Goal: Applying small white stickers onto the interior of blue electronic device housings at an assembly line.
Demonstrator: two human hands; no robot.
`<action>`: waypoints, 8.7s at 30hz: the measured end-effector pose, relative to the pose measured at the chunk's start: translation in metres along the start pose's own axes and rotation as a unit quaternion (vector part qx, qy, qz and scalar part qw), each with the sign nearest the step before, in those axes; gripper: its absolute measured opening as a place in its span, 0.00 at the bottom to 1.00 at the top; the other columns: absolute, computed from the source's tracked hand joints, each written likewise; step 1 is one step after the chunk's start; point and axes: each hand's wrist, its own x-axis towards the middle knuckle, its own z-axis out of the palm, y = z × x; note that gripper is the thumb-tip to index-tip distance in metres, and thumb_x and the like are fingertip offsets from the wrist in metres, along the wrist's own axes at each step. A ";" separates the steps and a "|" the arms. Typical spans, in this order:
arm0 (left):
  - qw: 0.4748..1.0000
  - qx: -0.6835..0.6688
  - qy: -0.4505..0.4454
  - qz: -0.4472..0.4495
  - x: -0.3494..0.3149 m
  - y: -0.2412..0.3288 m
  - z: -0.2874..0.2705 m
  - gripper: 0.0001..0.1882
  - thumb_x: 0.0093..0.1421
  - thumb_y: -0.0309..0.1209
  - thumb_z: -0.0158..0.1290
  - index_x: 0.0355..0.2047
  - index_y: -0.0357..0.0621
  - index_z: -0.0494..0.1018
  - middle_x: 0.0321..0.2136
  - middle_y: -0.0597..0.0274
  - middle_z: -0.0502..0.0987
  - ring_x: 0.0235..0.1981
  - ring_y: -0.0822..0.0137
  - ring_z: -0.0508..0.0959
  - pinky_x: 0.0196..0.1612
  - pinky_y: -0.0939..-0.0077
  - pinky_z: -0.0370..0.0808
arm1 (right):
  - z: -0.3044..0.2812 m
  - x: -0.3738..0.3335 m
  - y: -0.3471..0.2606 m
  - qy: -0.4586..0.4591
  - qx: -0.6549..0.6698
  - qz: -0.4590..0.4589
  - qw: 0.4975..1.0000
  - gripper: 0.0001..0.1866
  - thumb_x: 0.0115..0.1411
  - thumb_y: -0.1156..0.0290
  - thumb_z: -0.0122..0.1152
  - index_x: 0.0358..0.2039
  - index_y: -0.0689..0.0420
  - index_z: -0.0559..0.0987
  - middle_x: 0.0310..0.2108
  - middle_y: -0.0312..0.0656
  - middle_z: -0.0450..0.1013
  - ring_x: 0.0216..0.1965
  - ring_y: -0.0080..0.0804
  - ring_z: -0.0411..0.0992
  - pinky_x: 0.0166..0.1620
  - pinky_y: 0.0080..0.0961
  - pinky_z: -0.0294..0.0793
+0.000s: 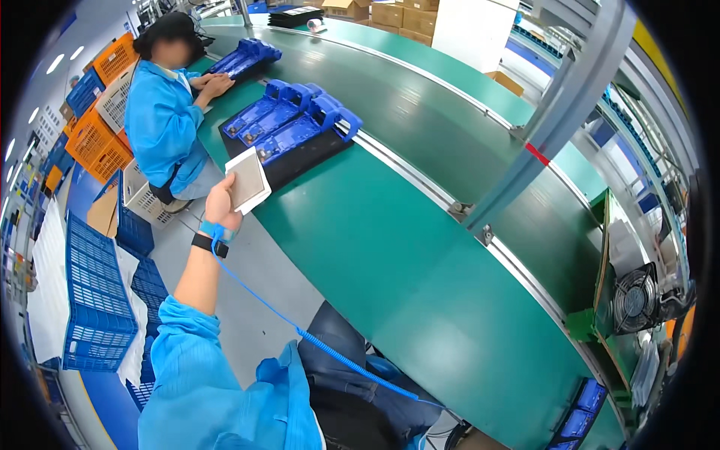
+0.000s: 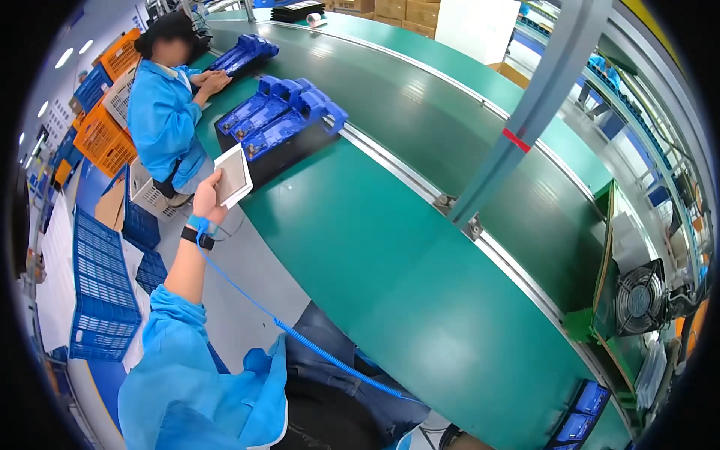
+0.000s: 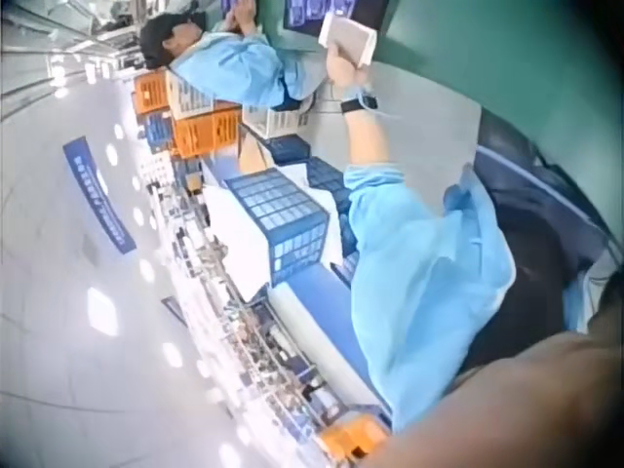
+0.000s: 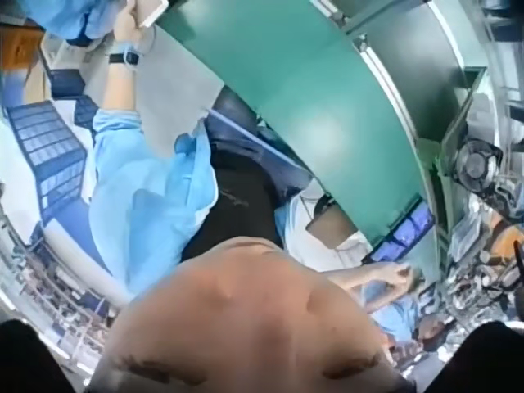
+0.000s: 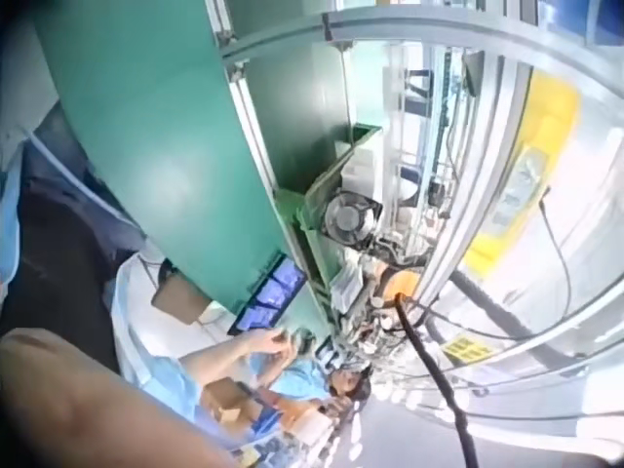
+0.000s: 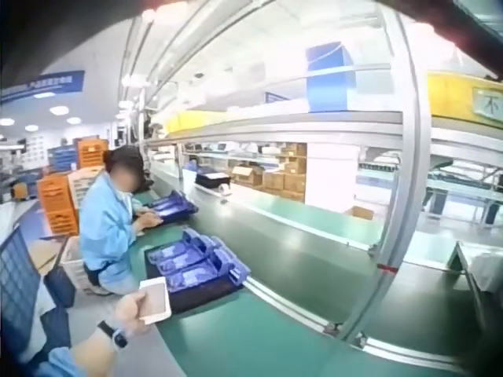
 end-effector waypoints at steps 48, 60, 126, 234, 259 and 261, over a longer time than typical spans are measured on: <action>0.868 0.325 -0.374 -0.032 -0.162 -0.019 0.043 0.18 0.71 0.34 0.49 0.55 0.34 0.70 0.50 0.62 0.76 0.51 0.72 0.74 0.56 0.76 0.69 | 0.073 -0.189 -0.287 -0.565 0.465 0.381 0.565 0.29 0.62 0.73 0.63 0.62 0.65 0.67 0.54 0.47 0.75 0.51 0.36 0.76 0.56 0.32 0.75; 0.706 0.298 -0.631 -0.117 -0.223 -0.101 0.168 0.32 0.71 0.36 0.47 0.67 0.24 0.58 0.74 0.39 0.41 0.73 0.56 0.52 0.71 0.66 0.50 | 0.069 -0.139 -0.149 -0.407 0.299 0.130 0.853 0.12 0.65 0.73 0.61 0.45 0.66 0.77 0.60 0.48 0.70 0.45 0.24 0.70 0.51 0.25 0.70; 0.808 -0.137 -0.563 0.108 -0.132 -0.179 0.284 0.12 0.73 0.29 0.46 0.49 0.31 0.71 0.40 0.60 0.81 0.39 0.76 0.79 0.44 0.82 0.75 | 0.125 -0.140 -0.383 -0.662 0.246 -0.303 0.640 0.07 0.55 0.84 0.62 0.31 0.62 0.73 0.31 0.47 0.71 0.33 0.46 0.72 0.38 0.35 0.73; 0.725 0.072 -0.661 0.181 -0.198 -0.162 0.244 0.10 0.65 0.29 0.54 0.42 0.35 0.73 0.23 0.46 0.78 0.23 0.46 0.80 0.25 0.61 0.74 | 0.103 -0.129 -0.407 -0.377 0.284 -0.256 0.844 0.05 0.57 0.85 0.65 0.34 0.65 0.79 0.32 0.42 0.74 0.28 0.23 0.70 0.29 0.17 0.68; 0.749 0.126 -0.650 0.029 -0.179 -0.168 0.252 0.14 0.71 0.33 0.50 0.48 0.32 0.73 0.33 0.62 0.79 0.34 0.77 0.75 0.39 0.79 0.72 | 0.090 -0.106 -0.342 -0.703 0.238 -0.245 0.624 0.07 0.54 0.86 0.59 0.32 0.63 0.73 0.31 0.46 0.69 0.31 0.43 0.70 0.35 0.31 0.70; 0.727 0.152 -0.670 0.000 -0.180 -0.171 0.248 0.16 0.73 0.33 0.47 0.53 0.33 0.71 0.41 0.61 0.80 0.41 0.78 0.78 0.46 0.82 0.74 | 0.090 -0.116 -0.333 -0.709 0.200 -0.267 0.621 0.07 0.55 0.87 0.59 0.32 0.63 0.73 0.31 0.46 0.69 0.32 0.45 0.71 0.36 0.33 0.72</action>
